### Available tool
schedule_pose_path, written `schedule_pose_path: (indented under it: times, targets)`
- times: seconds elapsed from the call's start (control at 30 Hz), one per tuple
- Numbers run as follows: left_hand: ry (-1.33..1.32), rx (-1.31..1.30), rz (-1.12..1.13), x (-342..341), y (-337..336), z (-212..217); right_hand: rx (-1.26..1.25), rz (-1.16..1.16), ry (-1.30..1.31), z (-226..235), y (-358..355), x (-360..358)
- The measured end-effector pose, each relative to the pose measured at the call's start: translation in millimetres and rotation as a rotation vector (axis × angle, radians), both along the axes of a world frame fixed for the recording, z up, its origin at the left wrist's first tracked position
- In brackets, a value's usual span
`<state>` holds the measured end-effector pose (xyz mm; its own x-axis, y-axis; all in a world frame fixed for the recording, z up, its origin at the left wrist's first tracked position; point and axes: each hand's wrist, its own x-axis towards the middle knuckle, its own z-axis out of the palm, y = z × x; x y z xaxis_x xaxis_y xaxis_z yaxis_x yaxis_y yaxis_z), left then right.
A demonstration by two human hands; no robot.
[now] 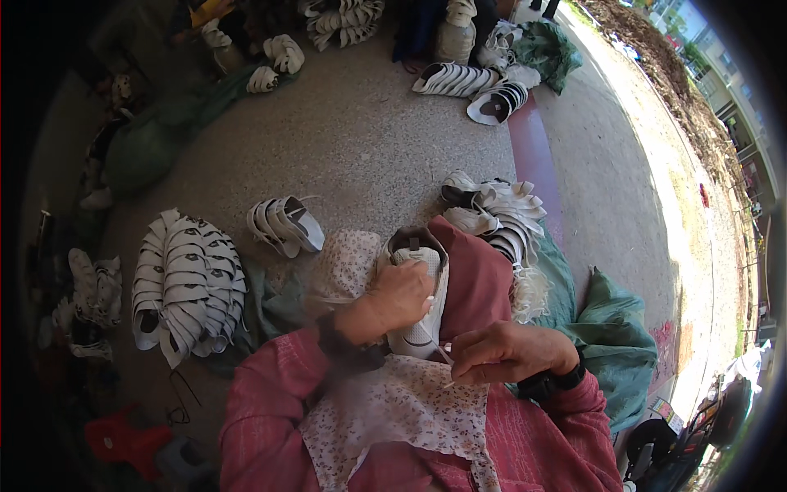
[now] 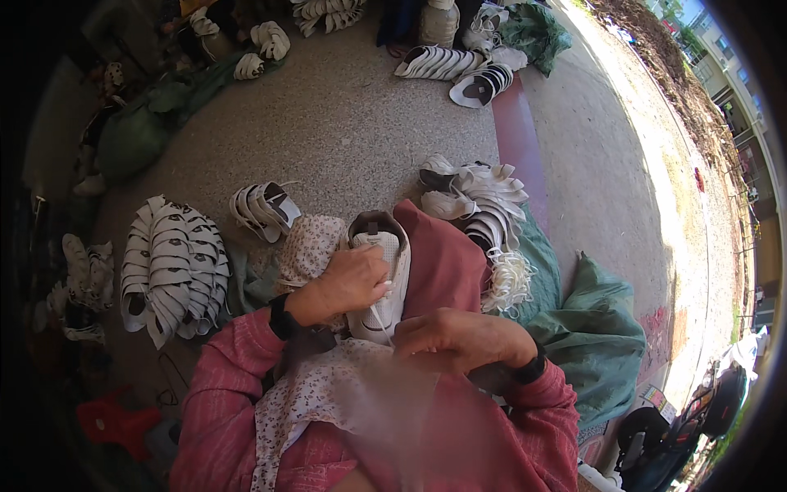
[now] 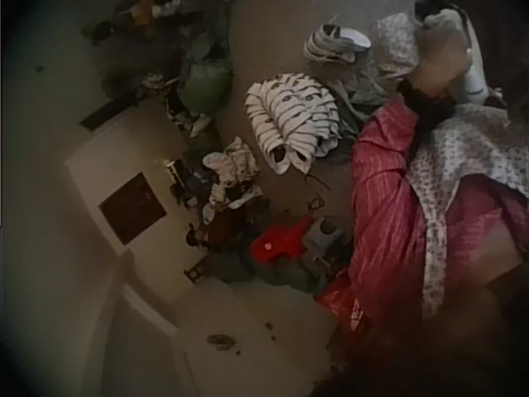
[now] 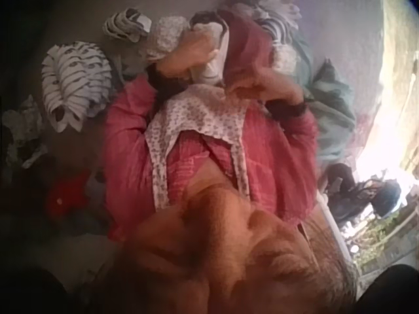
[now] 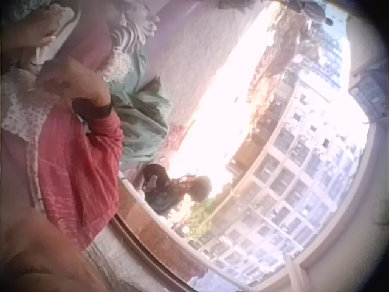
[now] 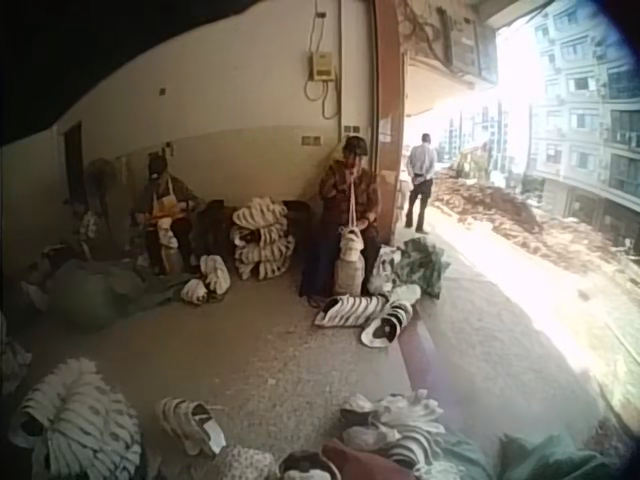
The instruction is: The person sits on the floor and threads a white shoelace through the eyelets of a white sneaker. They pull the lace tight, adjust the tongue, and tie a knot. The person then picks up another shoe and repeats the lacing process.
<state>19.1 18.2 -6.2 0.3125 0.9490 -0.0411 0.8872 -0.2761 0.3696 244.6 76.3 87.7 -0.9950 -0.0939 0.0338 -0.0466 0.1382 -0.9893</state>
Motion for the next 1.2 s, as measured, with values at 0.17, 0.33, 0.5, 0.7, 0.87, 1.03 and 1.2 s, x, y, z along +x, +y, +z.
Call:
schedule_pose_path:
  times: [0.17,0.33,0.5,0.7,0.87,1.03,1.2]
  targets:
    - [-0.494,-0.163,-0.013,-14,0,-15,-0.015,-0.062,-0.026,13,6,23]
    - [-1.468,-0.711,0.075,-67,-19,56,0.175,-0.239,-0.077,4,12,48]
    - [-2.235,-0.235,0.233,-158,-71,74,0.435,-0.586,-0.27,-16,27,85]
    - [-1.297,-0.183,0.979,-243,-147,3,0.294,-0.881,-0.743,-66,48,127]
    - [-0.163,0.213,0.608,-152,-100,-6,0.767,-1.26,-0.431,-121,46,113]
    - [-0.524,0.228,0.091,-45,-34,-4,0.235,-1.046,-0.26,-100,13,16]
    - [-0.287,0.241,-0.015,-19,-13,-7,0.188,-0.858,-0.311,-111,3,-4]
